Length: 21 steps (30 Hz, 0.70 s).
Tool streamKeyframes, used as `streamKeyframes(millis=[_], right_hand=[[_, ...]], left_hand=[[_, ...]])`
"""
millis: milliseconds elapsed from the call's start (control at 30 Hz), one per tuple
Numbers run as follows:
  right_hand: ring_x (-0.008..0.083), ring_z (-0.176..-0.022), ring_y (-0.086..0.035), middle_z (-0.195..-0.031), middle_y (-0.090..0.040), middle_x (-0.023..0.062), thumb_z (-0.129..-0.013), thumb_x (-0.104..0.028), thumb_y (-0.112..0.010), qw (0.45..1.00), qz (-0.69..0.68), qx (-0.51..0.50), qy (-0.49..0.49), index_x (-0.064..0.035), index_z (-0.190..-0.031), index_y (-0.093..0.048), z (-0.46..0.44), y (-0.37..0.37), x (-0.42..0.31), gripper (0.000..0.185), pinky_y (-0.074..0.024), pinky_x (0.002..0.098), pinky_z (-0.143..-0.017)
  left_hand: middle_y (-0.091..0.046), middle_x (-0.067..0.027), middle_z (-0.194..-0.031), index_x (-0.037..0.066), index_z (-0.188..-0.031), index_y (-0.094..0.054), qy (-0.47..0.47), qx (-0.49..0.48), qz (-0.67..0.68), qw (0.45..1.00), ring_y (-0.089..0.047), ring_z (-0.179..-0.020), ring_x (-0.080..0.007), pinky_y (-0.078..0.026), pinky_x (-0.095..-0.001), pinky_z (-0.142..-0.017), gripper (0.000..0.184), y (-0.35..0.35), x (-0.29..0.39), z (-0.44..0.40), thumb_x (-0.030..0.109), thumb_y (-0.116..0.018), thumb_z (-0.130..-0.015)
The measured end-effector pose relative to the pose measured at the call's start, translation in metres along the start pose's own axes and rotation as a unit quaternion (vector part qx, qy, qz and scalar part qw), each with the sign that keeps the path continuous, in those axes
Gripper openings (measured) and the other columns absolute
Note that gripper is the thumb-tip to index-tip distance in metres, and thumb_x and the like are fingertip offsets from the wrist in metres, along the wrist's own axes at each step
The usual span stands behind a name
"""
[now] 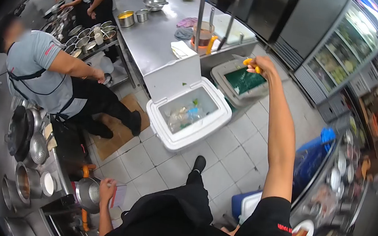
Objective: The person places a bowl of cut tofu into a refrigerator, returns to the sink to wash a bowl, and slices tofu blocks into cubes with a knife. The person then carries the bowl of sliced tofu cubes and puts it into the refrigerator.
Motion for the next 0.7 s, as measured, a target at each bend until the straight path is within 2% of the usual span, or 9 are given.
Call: streamKeyframes(millis=[33, 133, 267, 367, 433, 533, 633, 667, 700], right_hand=[[0.0159, -0.066, -0.064, -0.088, -0.062, 0.0147, -0.088, 0.000, -0.049, 1.000, 0.018, -0.017, -0.006, 0.0155, -0.112, -0.055, -0.037, -0.001, -0.010, 0.029, -0.0608, 0.0259, -0.062], [0.0182, -0.061, -0.065, -0.084, -0.064, 0.0170, -0.085, 0.001, -0.049, 0.998, 0.058, -0.033, -0.019, 0.0155, -0.103, -0.058, -0.128, -0.002, -0.035, 0.025, -0.0605, 0.0271, -0.057], [0.0206, -0.064, -0.067, -0.086, -0.065, 0.0188, -0.082, 0.000, -0.053, 0.990, 0.113, -0.039, -0.070, 0.0104, -0.092, -0.061, -0.223, 0.007, -0.045, 0.017, -0.0611, 0.0268, -0.054], [0.0215, -0.065, -0.066, -0.090, -0.064, 0.0205, -0.082, 0.000, -0.053, 0.983, 0.141, -0.055, -0.099, 0.0101, -0.093, -0.059, -0.267, 0.011, -0.055, 0.016, -0.0614, 0.0258, -0.056], [0.0222, -0.066, -0.066, -0.092, -0.064, 0.0217, -0.082, 0.001, -0.052, 0.976, 0.162, -0.076, -0.120, 0.0100, -0.094, -0.058, -0.296, 0.011, -0.059, 0.017, -0.0616, 0.0254, -0.057], [0.0287, -0.072, -0.068, -0.097, -0.062, 0.0275, -0.082, 0.002, -0.052, 0.952, 0.126, -0.113, -0.256, 0.0120, -0.105, -0.053, -0.338, 0.007, -0.045, 0.024, -0.0627, 0.0269, -0.061], [0.0323, -0.081, -0.068, -0.099, -0.062, 0.0288, -0.083, 0.004, -0.054, 0.970, 0.072, -0.084, -0.215, 0.0141, -0.103, -0.054, -0.378, 0.000, -0.040, 0.022, -0.0637, 0.0326, -0.065], [0.0345, -0.075, -0.066, -0.086, -0.059, 0.0266, -0.083, 0.001, -0.052, 0.978, 0.017, -0.097, -0.185, 0.0115, -0.092, -0.054, -0.394, -0.005, -0.035, 0.014, -0.0646, 0.0343, -0.066], [0.0328, -0.072, -0.064, -0.080, -0.057, 0.0210, -0.084, -0.002, -0.053, 0.969, -0.003, -0.145, -0.198, 0.0086, -0.078, -0.053, -0.442, -0.003, -0.008, 0.012, -0.0617, 0.0343, -0.056]], left_hand=[[-0.063, -0.0160, -0.084, 0.007, -0.096, -0.067, 0.058, 0.054, -0.017, 0.997, -0.059, -0.090, -0.0323, -0.047, -0.0420, -0.080, 0.026, -0.004, -0.037, 0.015, 0.024, -0.074, -0.078], [-0.063, -0.0106, -0.071, 0.006, -0.094, -0.068, 0.233, 0.052, 0.026, 0.971, -0.060, -0.070, -0.0252, -0.049, -0.0375, -0.068, 0.022, -0.042, -0.125, 0.073, 0.021, -0.072, -0.079], [-0.063, -0.0047, -0.071, 0.005, -0.093, -0.068, 0.376, 0.062, 0.149, 0.913, -0.056, -0.055, -0.0162, -0.048, -0.0299, -0.055, 0.016, -0.087, -0.098, 0.110, 0.016, -0.068, -0.082], [-0.063, -0.0030, -0.074, 0.006, -0.093, -0.068, 0.417, 0.069, 0.244, 0.873, -0.059, -0.059, -0.0141, -0.048, -0.0271, -0.056, 0.012, -0.123, -0.045, 0.112, 0.014, -0.067, -0.084], [-0.063, -0.0041, -0.075, 0.007, -0.093, -0.068, 0.430, 0.072, 0.239, 0.868, -0.059, -0.059, -0.0135, -0.047, -0.0269, -0.055, 0.011, -0.136, -0.017, 0.106, 0.013, -0.066, -0.084], [-0.064, -0.0058, -0.078, 0.006, -0.093, -0.068, 0.437, 0.094, 0.234, 0.863, -0.059, -0.060, -0.0132, -0.047, -0.0269, -0.055, 0.010, -0.147, 0.015, 0.102, 0.012, -0.066, -0.085], [-0.065, -0.0060, -0.080, 0.006, -0.093, -0.068, 0.434, 0.129, 0.223, 0.863, -0.059, -0.061, -0.0129, -0.048, -0.0271, -0.056, 0.011, -0.148, 0.030, 0.106, 0.014, -0.066, -0.086], [-0.065, -0.0057, -0.080, 0.006, -0.093, -0.068, 0.437, 0.138, 0.217, 0.862, -0.060, -0.062, -0.0123, -0.048, -0.0269, -0.057, 0.012, -0.148, 0.034, 0.114, 0.016, -0.066, -0.087], [-0.067, -0.0079, -0.081, 0.005, -0.093, -0.069, 0.392, 0.137, 0.222, 0.882, -0.062, -0.063, -0.0147, -0.049, -0.0291, -0.059, 0.016, -0.151, 0.031, 0.115, 0.019, -0.066, -0.088]])
Point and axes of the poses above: each hand's wrist, its own z-axis away from the middle knuckle, its own y-axis out of the back of the hand, x = y × z, the point moved 9 cm from there along -z, towards the middle knuckle
